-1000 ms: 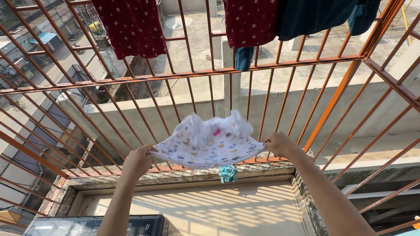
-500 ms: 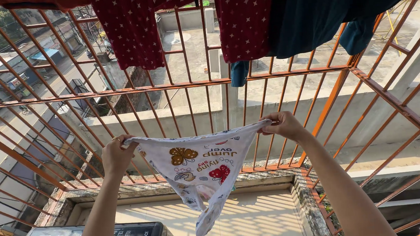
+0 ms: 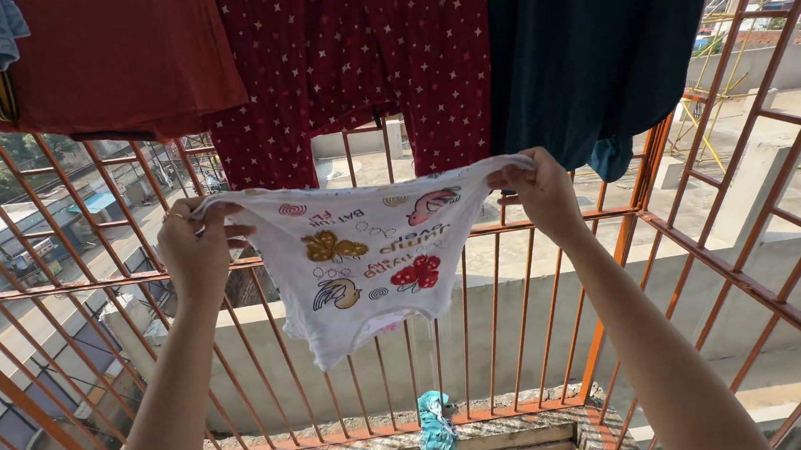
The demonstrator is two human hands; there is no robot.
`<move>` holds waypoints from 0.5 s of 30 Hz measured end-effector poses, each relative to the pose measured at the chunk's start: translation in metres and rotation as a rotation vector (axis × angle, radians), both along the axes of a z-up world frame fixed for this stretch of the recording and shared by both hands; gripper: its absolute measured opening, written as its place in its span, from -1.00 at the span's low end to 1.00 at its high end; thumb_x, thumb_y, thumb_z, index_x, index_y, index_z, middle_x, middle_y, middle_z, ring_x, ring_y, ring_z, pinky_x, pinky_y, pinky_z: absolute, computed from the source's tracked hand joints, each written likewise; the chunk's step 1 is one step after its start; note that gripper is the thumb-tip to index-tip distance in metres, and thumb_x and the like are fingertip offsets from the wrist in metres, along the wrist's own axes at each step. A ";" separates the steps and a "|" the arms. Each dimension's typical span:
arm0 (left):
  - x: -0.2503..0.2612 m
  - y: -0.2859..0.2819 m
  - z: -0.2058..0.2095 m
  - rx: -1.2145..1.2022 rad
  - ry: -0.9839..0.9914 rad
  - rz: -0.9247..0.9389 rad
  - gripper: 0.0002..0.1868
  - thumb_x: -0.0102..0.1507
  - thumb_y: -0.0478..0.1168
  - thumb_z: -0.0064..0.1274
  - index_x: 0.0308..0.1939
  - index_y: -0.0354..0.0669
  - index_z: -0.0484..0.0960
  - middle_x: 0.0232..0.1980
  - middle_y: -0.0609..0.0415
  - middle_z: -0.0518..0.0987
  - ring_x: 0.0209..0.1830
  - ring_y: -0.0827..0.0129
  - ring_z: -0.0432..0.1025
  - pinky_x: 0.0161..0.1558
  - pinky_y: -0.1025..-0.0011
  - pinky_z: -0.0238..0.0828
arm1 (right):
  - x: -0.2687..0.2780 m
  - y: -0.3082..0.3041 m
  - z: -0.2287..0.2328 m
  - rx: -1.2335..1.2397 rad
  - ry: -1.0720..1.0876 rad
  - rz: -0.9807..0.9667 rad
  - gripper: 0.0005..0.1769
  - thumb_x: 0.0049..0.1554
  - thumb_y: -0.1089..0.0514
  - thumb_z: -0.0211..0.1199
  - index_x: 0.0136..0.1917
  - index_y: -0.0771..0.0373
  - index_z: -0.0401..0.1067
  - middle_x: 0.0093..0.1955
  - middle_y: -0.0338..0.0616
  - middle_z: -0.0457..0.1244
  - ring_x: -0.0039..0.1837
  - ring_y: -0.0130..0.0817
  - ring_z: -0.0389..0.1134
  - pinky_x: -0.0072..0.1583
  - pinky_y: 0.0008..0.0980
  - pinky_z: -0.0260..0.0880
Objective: The person removes wet clothes from a washing machine and hangs them on a clothesline on a balcony. They handle various items including shirts, pants, and a baby onesie, spreading them out to dry.
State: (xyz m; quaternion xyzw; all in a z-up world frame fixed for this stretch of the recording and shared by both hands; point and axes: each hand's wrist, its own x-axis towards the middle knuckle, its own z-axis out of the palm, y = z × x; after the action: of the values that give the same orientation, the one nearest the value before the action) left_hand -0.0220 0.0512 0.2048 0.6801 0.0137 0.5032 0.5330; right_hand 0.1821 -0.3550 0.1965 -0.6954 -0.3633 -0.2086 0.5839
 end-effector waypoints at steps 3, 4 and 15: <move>0.003 -0.046 0.036 0.215 -0.524 0.117 -0.52 0.45 -0.29 -0.05 0.33 -0.36 0.08 0.34 -0.20 0.39 0.09 0.17 0.54 -0.04 0.36 0.58 | -0.036 0.021 0.056 0.337 -0.509 -0.278 -0.55 0.43 0.01 0.05 0.38 0.35 0.05 0.37 0.22 0.23 0.45 -0.10 0.32 0.34 -0.05 0.40; 0.004 -0.060 0.037 0.325 -0.713 0.167 -0.37 0.44 -0.28 -0.02 0.43 -0.28 -0.07 0.50 -0.20 0.24 0.26 0.18 0.48 0.13 0.33 0.58 | -0.053 0.035 0.055 0.385 -0.701 -0.383 -0.41 0.45 -0.01 0.08 0.48 0.40 -0.09 0.51 0.31 0.04 0.58 -0.02 0.15 0.47 0.11 0.26; 0.067 -0.081 0.038 0.860 -0.126 0.631 -0.56 0.33 0.08 0.15 0.03 -0.23 0.59 -0.04 -0.24 0.57 -0.07 -0.20 0.45 -0.06 -0.14 0.36 | -0.034 0.079 0.077 -0.359 -0.584 -0.698 -0.57 0.27 -0.19 0.11 0.17 0.15 0.44 0.18 0.00 0.30 0.24 -0.03 0.28 0.28 0.08 0.15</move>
State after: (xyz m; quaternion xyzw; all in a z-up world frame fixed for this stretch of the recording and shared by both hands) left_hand 0.0452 -0.0294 0.2424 0.7684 -0.0221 0.6389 0.0291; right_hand 0.1484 -0.2762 0.2733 -0.7778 -0.2873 -0.5124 0.2234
